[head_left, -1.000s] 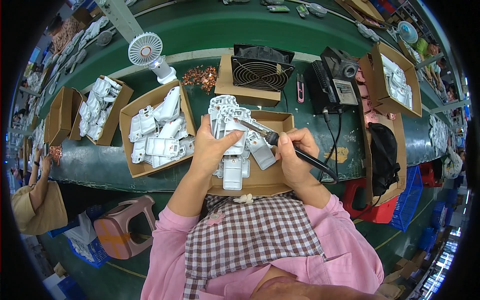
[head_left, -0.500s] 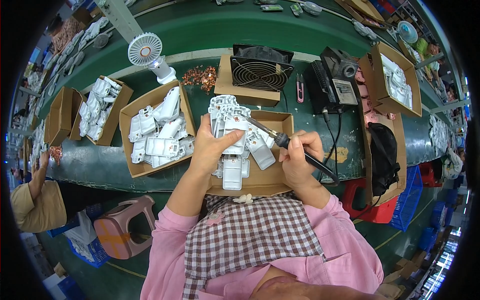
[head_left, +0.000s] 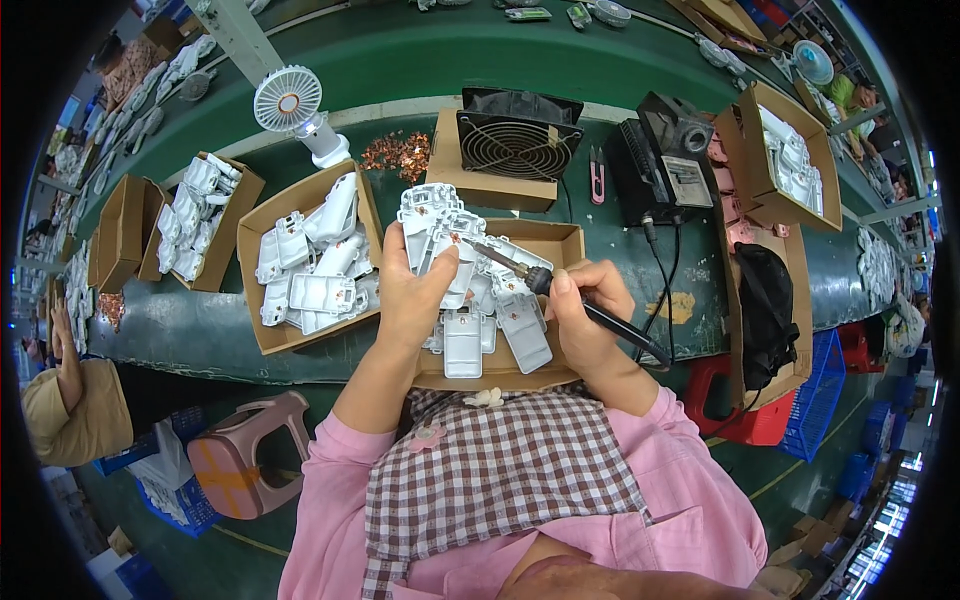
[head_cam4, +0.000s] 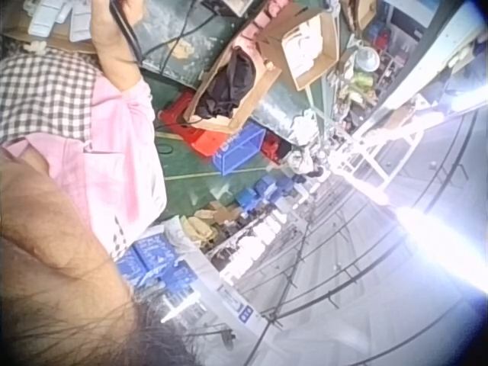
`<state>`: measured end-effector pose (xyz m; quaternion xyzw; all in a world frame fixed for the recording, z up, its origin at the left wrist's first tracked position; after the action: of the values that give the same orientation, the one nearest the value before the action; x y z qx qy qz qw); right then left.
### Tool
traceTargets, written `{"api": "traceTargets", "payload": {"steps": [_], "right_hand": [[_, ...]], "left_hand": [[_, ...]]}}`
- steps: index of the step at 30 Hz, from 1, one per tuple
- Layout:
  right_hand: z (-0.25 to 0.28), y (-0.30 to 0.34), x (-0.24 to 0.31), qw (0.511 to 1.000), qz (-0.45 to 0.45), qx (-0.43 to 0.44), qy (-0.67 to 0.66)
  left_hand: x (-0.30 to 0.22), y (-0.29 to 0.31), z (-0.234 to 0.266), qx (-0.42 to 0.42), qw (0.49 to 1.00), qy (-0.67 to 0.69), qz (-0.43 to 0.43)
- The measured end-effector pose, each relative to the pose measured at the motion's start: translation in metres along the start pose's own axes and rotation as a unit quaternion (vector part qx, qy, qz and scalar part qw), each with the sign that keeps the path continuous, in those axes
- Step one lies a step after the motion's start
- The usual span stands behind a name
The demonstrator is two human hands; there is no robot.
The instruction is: The person solders electrical components onto a white plastic frame using a soldering iron and solder wire.
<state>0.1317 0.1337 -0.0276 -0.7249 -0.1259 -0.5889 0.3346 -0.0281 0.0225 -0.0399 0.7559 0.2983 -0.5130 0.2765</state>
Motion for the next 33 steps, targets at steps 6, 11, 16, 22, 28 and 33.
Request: {"api": "traceTargets", "payload": {"steps": [6, 11, 16, 22, 28, 33], "right_hand": [[-0.002, -0.002, -0.002, 0.999, 0.022, 0.018, 0.033], [-0.004, -0.002, 0.0, 0.999, 0.008, 0.018, 0.033], [-0.004, -0.002, 0.0, 0.999, 0.006, 0.017, 0.043], [-0.002, -0.002, 0.0, 0.998, 0.031, 0.022, 0.044], [-0.001, -0.002, 0.0, 0.999, 0.014, 0.02, 0.024], [-0.001, -0.003, -0.001, 0.999, 0.002, 0.023, 0.028]], "left_hand": [[-0.006, 0.001, -0.003, -0.015, 1.0, -0.015, 0.015], [-0.004, 0.0, -0.001, -0.012, 1.0, -0.013, 0.016], [-0.003, -0.001, 0.0, -0.004, 1.0, -0.003, 0.013], [-0.001, -0.001, 0.002, 0.001, 0.999, -0.007, 0.031], [0.006, -0.003, 0.005, -0.011, 0.999, -0.048, 0.014], [0.005, -0.002, 0.004, -0.013, 0.997, -0.076, 0.006]]}}
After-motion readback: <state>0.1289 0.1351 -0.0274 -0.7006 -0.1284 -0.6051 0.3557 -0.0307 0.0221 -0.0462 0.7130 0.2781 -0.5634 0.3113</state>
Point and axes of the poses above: each hand's wrist, its own y-axis away from the middle knuckle, its own z-axis out of the back of the hand, x = y × z, the point moved 3 cm from there along -y, towards the middle knuckle
